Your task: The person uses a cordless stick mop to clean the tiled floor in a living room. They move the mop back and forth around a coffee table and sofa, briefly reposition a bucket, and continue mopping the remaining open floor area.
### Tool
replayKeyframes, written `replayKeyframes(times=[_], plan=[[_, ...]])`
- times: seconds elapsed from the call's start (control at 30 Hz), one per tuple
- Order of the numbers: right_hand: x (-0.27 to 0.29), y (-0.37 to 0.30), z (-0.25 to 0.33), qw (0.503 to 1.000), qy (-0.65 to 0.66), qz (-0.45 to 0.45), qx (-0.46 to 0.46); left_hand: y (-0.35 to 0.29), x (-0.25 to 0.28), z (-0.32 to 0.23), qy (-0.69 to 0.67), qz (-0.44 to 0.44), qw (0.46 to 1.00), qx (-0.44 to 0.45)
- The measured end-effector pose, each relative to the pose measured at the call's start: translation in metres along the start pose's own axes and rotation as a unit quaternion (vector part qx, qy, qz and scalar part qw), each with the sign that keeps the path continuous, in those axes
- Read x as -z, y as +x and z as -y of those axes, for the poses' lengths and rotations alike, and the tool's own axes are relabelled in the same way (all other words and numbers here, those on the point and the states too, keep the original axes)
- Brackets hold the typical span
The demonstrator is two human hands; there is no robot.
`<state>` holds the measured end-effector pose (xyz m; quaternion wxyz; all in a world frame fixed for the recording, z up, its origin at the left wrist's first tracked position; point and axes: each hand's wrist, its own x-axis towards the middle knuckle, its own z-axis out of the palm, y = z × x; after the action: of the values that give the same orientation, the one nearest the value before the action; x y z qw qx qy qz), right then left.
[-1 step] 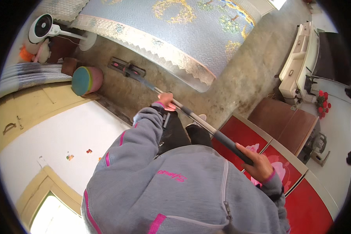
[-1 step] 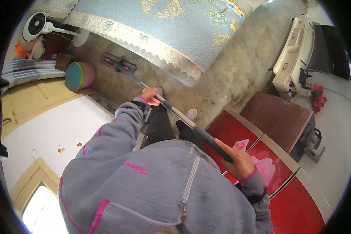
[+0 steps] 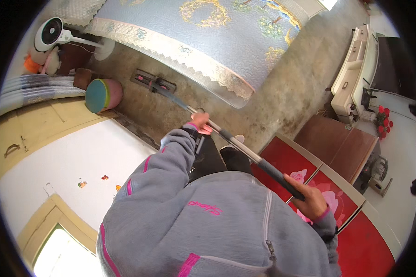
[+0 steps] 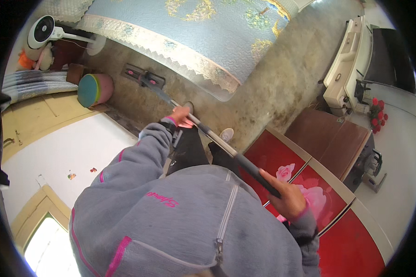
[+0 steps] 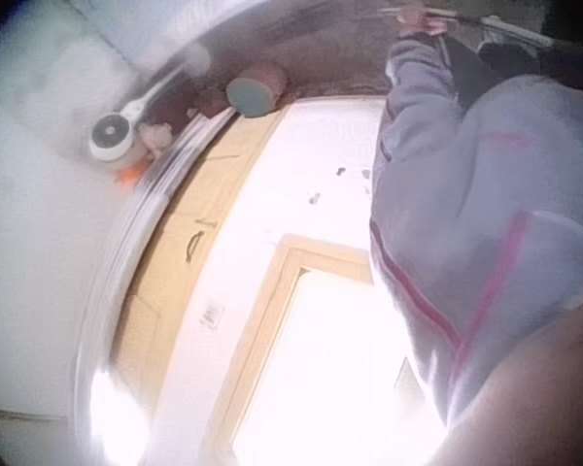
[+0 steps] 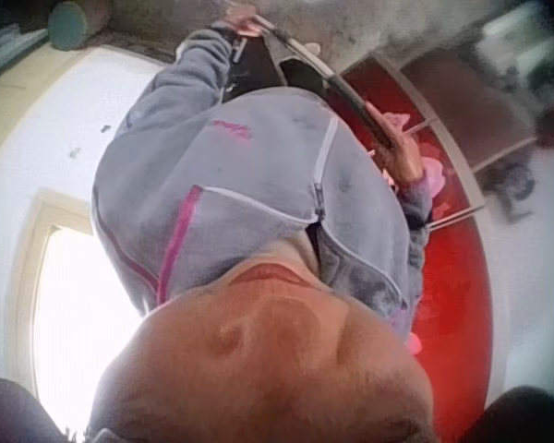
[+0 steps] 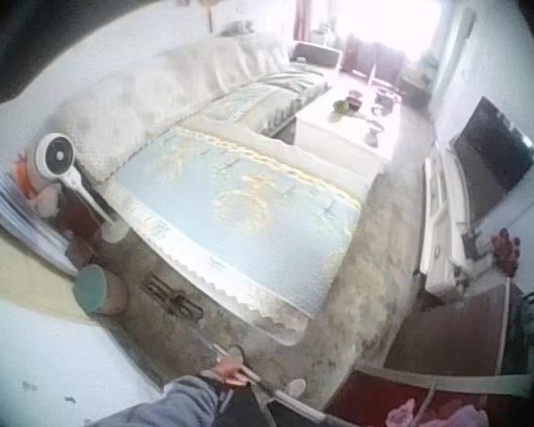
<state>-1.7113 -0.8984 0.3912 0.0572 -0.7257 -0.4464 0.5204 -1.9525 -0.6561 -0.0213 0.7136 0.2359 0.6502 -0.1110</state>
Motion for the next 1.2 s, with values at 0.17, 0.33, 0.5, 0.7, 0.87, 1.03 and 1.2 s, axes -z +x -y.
replayKeyframes(times=[0.17,0.33,0.5,0.7,0.87,1.03,1.2], plan=[[0.016,-0.117,-0.061,0.99,0.076,-0.038,-0.113,-0.045,-0.127,0.065,0.097,0.151,0.983,0.034],[0.026,-0.188,-0.083,0.963,0.212,-0.078,-0.145,-0.078,-0.193,0.081,0.091,0.25,0.964,0.03],[0.021,-0.178,-0.098,0.949,0.227,-0.075,-0.205,-0.076,-0.201,0.082,-0.054,0.167,0.984,-0.001],[0.029,-0.093,-0.044,0.991,0.058,-0.068,-0.101,-0.057,-0.129,0.025,-0.145,0.032,0.985,-0.09],[0.008,0.027,0.039,0.998,-0.026,-0.043,0.028,-0.017,0.01,-0.05,-0.17,-0.087,0.969,-0.159],[0.015,0.107,0.116,0.99,-0.103,0.014,0.094,0.013,0.103,-0.106,-0.143,-0.198,0.945,-0.218],[0.04,0.104,0.138,0.978,-0.187,0.078,0.055,0.026,0.095,-0.084,-0.24,-0.13,0.925,-0.263]])
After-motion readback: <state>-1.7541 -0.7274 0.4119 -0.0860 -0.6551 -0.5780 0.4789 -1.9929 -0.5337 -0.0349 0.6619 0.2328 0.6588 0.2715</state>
